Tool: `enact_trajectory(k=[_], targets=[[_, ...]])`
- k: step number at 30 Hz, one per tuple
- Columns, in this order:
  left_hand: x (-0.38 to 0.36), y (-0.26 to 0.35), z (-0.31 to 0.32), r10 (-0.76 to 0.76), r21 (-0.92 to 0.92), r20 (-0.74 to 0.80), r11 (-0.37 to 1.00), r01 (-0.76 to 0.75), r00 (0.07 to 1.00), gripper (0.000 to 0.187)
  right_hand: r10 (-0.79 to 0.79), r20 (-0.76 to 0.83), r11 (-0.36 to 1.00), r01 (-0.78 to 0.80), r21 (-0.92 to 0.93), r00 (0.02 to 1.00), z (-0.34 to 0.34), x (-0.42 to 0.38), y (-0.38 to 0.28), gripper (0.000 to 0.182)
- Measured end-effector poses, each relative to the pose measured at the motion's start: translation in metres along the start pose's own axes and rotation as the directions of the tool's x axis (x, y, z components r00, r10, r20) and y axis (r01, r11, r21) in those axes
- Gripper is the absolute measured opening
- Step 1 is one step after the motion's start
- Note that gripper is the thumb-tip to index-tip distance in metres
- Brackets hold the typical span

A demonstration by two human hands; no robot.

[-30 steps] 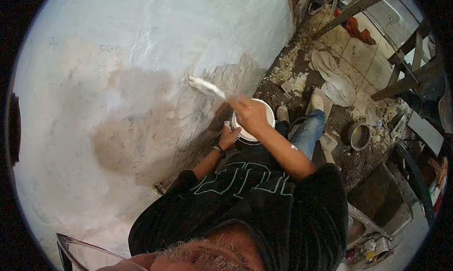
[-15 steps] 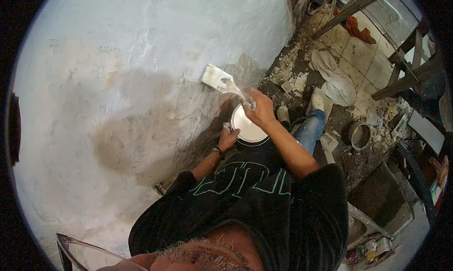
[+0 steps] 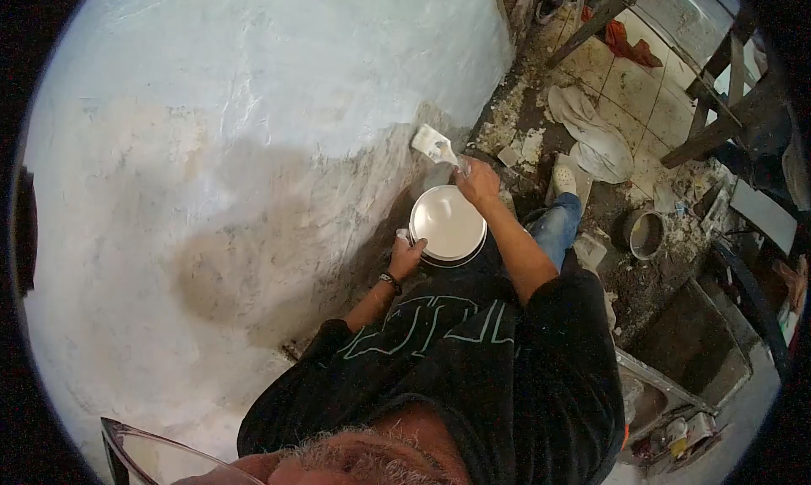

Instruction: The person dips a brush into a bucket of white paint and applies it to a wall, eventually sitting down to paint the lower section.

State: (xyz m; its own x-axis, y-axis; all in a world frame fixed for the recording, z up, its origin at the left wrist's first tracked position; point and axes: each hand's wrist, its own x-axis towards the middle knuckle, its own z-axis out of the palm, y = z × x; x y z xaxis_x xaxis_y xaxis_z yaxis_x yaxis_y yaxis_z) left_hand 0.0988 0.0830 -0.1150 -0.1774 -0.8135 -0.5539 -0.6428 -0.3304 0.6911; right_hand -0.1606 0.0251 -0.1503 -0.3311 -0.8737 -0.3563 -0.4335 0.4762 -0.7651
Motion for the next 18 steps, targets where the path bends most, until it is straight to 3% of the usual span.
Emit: enact_trajectory(k=[2,5,8,12,14,18], targets=[[-0.001,0.001,0.0,-0.016,0.051,0.01,0.999,0.015,1.0,0.039,0.049,0.093,0.997,-0.042,-0.071,0.995,-0.023,-0.001,-0.021,0.035],[-0.001,0.015,-0.002,-0.019,0.129,0.065,0.992,0.01,0.998,0.041,-0.13,-0.003,0.99,0.13,-0.047,0.991,-0.039,-0.005,-0.068,0.036],[0.0,0.012,0.0,-0.019,0.111,0.052,0.994,0.013,0.998,0.041,-0.239,-0.023,0.97,0.24,0.027,0.971,-0.082,-0.03,-0.116,0.038],[0.008,-0.006,0.005,-0.03,-0.046,0.081,0.998,0.033,0.996,0.038,-0.328,-0.117,0.907,0.347,0.24,0.937,-0.121,-0.051,-0.146,0.038],[0.015,-0.025,0.005,0.0,-0.009,0.113,1.0,0.001,0.994,0.038,-0.335,-0.134,0.862,0.361,0.356,0.933,-0.12,-0.043,-0.161,0.038],[0.015,-0.005,0.002,-0.001,0.069,0.1,0.998,-0.006,0.995,0.041,-0.244,-0.093,0.933,0.26,0.248,0.965,-0.058,-0.007,-0.119,0.036]])
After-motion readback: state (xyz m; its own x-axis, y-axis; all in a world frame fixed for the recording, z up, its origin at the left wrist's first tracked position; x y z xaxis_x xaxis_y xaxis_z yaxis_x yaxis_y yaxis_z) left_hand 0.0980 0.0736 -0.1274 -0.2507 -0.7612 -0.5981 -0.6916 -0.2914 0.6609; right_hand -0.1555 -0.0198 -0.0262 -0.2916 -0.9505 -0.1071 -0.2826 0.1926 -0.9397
